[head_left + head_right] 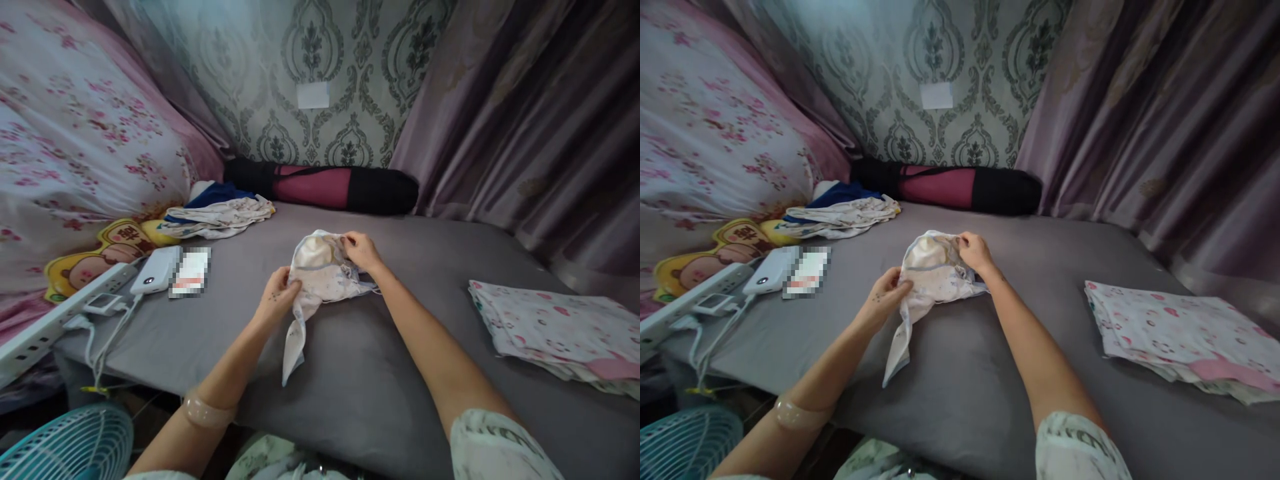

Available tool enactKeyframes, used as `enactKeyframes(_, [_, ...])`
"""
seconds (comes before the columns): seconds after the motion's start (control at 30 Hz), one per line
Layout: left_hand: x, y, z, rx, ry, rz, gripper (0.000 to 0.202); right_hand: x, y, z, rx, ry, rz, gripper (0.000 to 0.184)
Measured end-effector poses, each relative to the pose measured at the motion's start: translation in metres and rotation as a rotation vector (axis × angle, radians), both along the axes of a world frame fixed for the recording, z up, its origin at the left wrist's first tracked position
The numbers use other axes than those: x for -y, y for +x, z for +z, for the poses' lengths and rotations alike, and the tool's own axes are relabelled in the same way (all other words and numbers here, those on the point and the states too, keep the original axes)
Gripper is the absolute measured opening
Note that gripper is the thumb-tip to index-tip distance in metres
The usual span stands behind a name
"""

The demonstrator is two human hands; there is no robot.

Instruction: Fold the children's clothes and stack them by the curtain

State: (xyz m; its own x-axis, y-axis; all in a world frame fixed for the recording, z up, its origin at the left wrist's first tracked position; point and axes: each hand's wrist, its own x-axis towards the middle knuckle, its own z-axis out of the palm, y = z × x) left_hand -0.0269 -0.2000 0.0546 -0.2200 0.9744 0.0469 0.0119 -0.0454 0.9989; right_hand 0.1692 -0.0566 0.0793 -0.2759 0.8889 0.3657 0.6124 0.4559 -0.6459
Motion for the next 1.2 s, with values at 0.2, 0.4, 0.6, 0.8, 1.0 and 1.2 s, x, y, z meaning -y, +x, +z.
enactKeyframes(0.2, [-0.012, -0.016, 0.011, -0.068, 0.077, 0.157, 0.032, 0.006, 0.044, 0.029, -0.161, 0.166, -0.090, 0.027])
enactKeyframes(0.4, [-0.021, -0.037, 0.079, -0.140, 0.247, 0.027, 0.027, 0.048, 0.088, 0.081, -0.052, 0.178, -0.079, 0.025])
enactKeyframes(0.6, [-0.015, -0.042, 0.119, -0.235, 0.383, -0.037, 0.020, 0.096, 0.104, 0.112, -0.158, -0.028, -0.149, 0.022])
enactKeyframes(0.8, [-0.030, -0.029, 0.101, -0.335, 0.205, -0.242, 0.027, 0.097, 0.110, 0.094, -0.253, -0.330, -0.071, 0.028])
enactKeyframes(1.0, [-0.060, -0.028, 0.062, -0.374, 0.028, -0.407, 0.037, 0.076, 0.118, 0.056, -0.118, -0.418, 0.076, 0.033])
enactKeyframes(1.2, [-0.068, -0.022, 0.054, -0.339, 0.027, -0.350, 0.034, 0.063, 0.118, 0.036, -0.022, -0.229, 0.020, 0.022])
